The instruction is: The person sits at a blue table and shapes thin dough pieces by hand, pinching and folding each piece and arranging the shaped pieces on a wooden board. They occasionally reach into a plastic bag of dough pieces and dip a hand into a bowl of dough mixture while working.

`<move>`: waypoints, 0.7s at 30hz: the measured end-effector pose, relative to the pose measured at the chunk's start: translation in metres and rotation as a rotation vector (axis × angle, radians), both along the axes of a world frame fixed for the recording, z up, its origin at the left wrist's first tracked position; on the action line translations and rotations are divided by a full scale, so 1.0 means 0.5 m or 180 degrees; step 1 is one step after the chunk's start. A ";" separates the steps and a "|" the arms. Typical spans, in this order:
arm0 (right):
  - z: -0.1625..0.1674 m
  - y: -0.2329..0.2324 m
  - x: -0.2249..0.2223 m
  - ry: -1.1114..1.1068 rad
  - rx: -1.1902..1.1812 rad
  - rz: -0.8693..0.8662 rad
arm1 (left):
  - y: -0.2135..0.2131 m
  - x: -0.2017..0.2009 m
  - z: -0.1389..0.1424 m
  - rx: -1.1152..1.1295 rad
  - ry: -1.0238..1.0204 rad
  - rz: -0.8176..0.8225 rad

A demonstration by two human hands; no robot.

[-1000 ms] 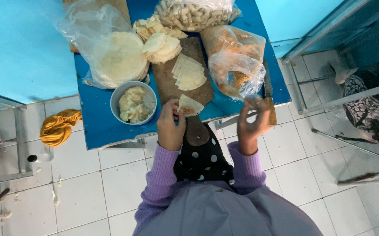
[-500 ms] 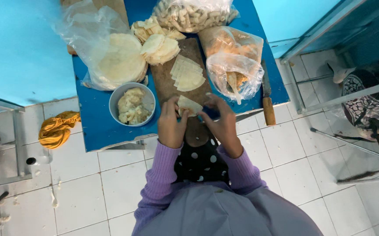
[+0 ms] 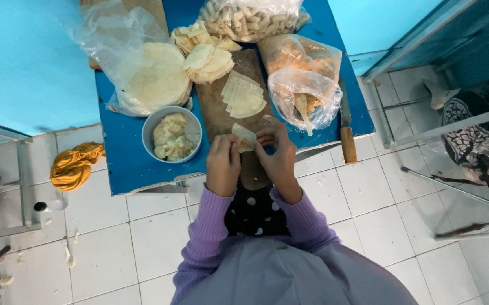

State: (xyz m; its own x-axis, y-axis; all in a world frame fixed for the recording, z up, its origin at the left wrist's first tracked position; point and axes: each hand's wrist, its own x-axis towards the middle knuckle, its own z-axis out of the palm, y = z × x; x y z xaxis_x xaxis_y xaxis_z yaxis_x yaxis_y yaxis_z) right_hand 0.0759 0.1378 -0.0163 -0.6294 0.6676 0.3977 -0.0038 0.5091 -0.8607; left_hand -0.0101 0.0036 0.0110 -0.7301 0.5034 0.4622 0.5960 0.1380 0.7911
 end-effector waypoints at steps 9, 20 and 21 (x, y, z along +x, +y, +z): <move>0.031 -0.038 -0.005 -0.0092 0.0771 -0.0252 | 0.005 -0.001 0.007 -0.0120 0.0283 -0.0030; 0.055 -0.021 0.010 -0.0351 0.1124 0.0650 | -0.001 -0.006 0.007 -0.0189 0.0315 -0.0110; 0.062 -0.014 0.016 -0.0288 0.1246 0.0799 | -0.002 -0.007 0.009 -0.0209 0.0357 -0.0104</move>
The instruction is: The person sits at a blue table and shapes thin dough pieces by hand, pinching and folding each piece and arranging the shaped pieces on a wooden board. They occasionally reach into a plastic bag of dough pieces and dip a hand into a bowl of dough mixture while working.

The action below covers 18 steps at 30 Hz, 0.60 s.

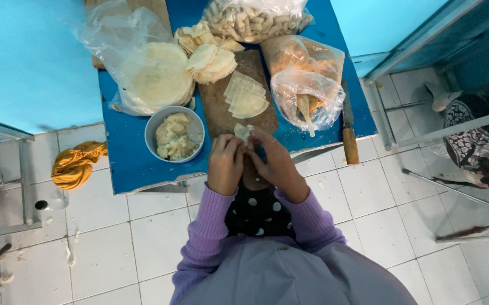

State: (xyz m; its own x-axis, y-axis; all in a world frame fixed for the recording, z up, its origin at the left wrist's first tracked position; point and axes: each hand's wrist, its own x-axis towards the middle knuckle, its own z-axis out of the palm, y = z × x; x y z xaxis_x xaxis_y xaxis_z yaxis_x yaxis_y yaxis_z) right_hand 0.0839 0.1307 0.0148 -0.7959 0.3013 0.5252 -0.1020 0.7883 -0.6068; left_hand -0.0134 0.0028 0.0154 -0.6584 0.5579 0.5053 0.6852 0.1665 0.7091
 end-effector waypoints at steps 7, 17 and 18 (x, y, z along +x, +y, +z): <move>0.019 0.050 -0.002 -0.0198 0.0302 0.0493 | -0.020 -0.014 0.029 -0.0044 0.0154 -0.0395; 0.026 0.066 -0.016 -0.0012 0.0010 0.0624 | -0.003 -0.026 0.012 0.0060 0.0225 -0.0352; 0.028 0.066 -0.017 -0.0081 -0.0060 0.0582 | -0.002 -0.025 0.008 0.0058 0.0177 -0.0361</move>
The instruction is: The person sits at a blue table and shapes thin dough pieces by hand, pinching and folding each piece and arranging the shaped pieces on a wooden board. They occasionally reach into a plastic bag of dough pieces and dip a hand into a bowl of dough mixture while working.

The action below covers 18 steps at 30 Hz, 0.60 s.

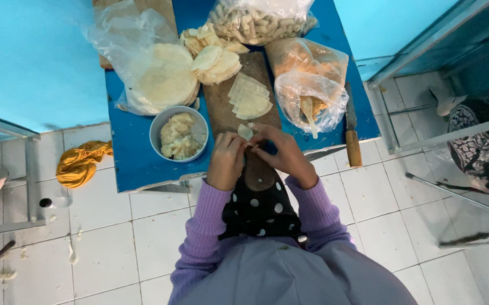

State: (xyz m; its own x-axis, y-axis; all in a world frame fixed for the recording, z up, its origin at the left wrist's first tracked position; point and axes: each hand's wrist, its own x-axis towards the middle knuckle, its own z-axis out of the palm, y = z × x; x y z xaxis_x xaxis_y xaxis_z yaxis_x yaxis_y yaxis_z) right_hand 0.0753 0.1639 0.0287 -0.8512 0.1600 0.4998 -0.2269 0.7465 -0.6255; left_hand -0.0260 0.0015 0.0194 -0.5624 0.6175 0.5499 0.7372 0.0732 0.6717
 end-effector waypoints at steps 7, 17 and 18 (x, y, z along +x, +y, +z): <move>-0.005 -0.005 -0.021 -0.0263 -0.0521 -0.0172 | 0.015 -0.013 -0.015 -0.0162 -0.0029 0.0198; 0.012 0.005 -0.014 -0.0099 0.0328 -0.0085 | 0.004 -0.006 -0.004 -0.0198 0.0339 0.0164; 0.015 0.006 -0.017 -0.0116 0.0278 -0.0076 | 0.003 -0.008 -0.003 -0.0172 0.0333 0.0122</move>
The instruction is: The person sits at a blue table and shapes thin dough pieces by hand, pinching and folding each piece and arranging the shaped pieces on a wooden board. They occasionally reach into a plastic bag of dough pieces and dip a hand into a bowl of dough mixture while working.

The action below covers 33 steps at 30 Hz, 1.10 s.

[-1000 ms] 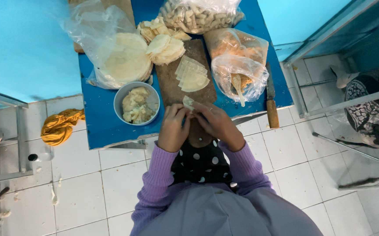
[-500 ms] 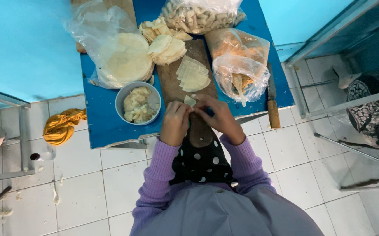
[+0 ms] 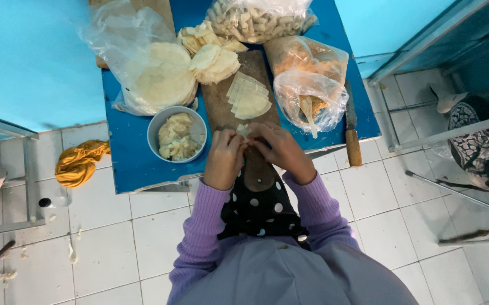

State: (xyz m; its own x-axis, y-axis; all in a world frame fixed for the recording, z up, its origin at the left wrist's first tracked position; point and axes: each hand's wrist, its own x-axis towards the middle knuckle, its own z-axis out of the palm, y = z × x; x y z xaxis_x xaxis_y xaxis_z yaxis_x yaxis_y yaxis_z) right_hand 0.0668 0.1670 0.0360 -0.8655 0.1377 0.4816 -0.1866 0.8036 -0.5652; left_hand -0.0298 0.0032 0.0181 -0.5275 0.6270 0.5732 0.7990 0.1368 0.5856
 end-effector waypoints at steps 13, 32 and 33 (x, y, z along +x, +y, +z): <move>0.010 0.000 -0.037 0.0048 0.0214 -0.0109 | 0.014 -0.018 0.002 -0.0034 -0.0471 0.0096; -0.029 -0.022 -0.038 0.0573 0.0719 -0.0448 | 0.035 -0.011 -0.009 -0.0040 -0.0168 0.0577; -0.029 -0.023 -0.038 0.0536 0.0807 -0.0467 | 0.038 -0.013 -0.009 -0.0044 -0.0129 0.0626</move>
